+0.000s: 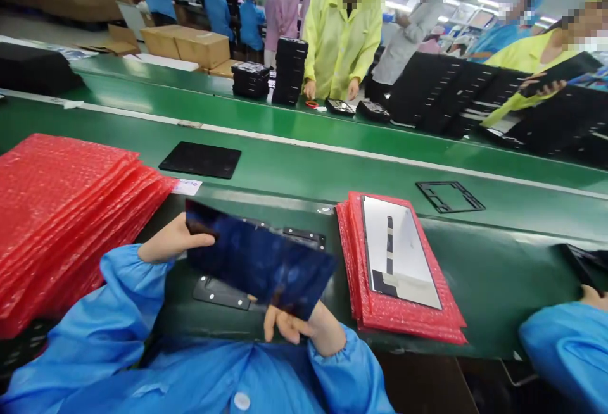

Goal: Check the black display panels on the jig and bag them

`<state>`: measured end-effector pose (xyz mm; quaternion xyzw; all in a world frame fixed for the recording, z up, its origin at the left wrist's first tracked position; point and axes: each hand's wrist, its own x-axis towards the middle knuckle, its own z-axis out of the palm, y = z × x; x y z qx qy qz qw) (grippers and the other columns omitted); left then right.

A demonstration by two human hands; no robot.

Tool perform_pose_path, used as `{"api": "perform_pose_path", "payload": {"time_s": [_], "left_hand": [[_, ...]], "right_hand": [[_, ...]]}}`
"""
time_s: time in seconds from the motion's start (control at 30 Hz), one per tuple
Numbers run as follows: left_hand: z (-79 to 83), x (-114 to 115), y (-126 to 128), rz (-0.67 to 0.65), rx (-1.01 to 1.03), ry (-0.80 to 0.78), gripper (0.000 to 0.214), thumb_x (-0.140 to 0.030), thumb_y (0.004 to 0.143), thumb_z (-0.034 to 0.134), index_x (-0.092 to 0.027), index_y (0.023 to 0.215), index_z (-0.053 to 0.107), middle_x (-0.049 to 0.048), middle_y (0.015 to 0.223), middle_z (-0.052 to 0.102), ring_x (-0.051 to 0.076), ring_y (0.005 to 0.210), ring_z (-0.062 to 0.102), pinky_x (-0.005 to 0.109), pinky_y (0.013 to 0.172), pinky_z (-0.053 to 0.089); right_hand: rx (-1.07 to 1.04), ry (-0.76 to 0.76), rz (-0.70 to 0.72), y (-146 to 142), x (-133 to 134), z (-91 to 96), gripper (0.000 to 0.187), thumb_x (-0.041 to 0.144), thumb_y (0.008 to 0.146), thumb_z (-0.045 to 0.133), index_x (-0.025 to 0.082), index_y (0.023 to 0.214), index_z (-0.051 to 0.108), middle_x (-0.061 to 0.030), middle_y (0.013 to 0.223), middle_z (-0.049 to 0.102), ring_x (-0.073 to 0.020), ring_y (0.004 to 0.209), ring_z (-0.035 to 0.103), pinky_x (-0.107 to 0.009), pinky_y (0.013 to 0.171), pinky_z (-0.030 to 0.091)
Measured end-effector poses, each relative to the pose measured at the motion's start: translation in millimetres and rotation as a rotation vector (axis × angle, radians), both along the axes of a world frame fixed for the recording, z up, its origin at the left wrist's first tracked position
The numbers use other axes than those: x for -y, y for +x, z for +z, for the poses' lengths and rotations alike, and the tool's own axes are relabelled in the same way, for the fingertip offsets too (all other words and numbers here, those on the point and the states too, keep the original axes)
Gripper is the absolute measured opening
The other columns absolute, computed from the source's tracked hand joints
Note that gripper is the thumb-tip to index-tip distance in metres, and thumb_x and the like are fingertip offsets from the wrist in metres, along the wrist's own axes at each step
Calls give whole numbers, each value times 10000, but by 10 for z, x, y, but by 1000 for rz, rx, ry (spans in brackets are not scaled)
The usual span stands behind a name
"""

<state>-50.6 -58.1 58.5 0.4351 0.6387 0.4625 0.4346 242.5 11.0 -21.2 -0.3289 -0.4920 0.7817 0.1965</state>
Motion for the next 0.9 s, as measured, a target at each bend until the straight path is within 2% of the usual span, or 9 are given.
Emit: {"api": "perform_pose_path", "payload": {"time_s": [0.07, 0.1, 0.17, 0.23, 0.3, 0.4, 0.5, 0.7, 0.9], "left_hand": [[-19, -41, 65, 98, 71, -13, 361, -400, 609, 806, -180, 889, 752, 61, 911, 760, 321, 926, 683, 398, 817, 551], [-38, -60, 95, 112, 128, -31, 394, -412, 639, 788, -179, 951, 739, 61, 956, 756, 312, 945, 680, 387, 814, 554], [-85, -96, 149, 120, 220, -80, 409, -433, 669, 768, -166, 976, 726, 72, 955, 755, 299, 925, 688, 365, 781, 563], [-131, -134, 187, 140, 263, -108, 408, -444, 680, 761, -160, 971, 722, 74, 917, 758, 290, 897, 696, 351, 755, 564], [-168, -180, 209, 157, 280, -110, 432, -443, 694, 753, -164, 1021, 711, 72, 932, 757, 285, 916, 693, 344, 766, 560], [-216, -275, 207, 163, 305, -115, 468, -428, 700, 754, -167, 1083, 694, 79, 994, 749, 276, 958, 684, 337, 810, 550], [-285, -393, 174, 105, 417, -147, 464, -416, 696, 759, -159, 1079, 700, 98, 1004, 746, 274, 929, 695, 348, 826, 550], [-504, -562, 146, -10, 650, -222, 380, -335, 711, 763, -161, 1046, 711, 104, 989, 749, 255, 894, 708, 334, 830, 557], [-621, -562, 155, -42, 681, -253, 394, -299, 731, 752, -167, 1097, 688, 113, 1042, 737, 276, 950, 698, 368, 868, 558]], "right_hand": [[-5, -70, 51, -9, -61, -6, 498, 602, 643, 702, 116, 743, 735, -110, 588, 697, -200, 452, 625, -280, 403, 478], [-20, -106, 17, -30, -102, 5, 494, 609, 642, 701, 126, 738, 737, -115, 622, 710, -218, 503, 651, -295, 430, 500], [-77, -141, -190, -83, -202, 51, 502, 648, 694, 644, 168, 803, 744, -99, 733, 739, -238, 677, 696, -336, 572, 559], [-135, -155, -355, -120, -312, 114, 554, 691, 765, 542, 197, 923, 737, -82, 850, 750, -240, 855, 696, -372, 741, 564], [-163, -153, -346, -126, -411, 168, 608, 699, 810, 472, 185, 1026, 714, -88, 917, 745, -251, 943, 681, -403, 820, 543], [-161, -96, -293, -102, -512, 194, 507, 535, 761, 671, 181, 1123, 673, -81, 974, 740, -263, 964, 679, -413, 864, 523], [-142, -29, -304, -85, -585, 147, 532, 357, 673, 796, 180, 1153, 650, -77, 1023, 733, -265, 947, 685, -400, 861, 525], [-145, -16, -368, -75, -725, 0, 456, 331, 684, 783, 182, 1099, 665, -63, 1000, 738, -247, 889, 699, -380, 822, 542], [-133, -16, -373, -61, -778, -36, 442, 347, 638, 800, 185, 1031, 677, -41, 929, 744, -242, 853, 701, -393, 824, 539]]}}
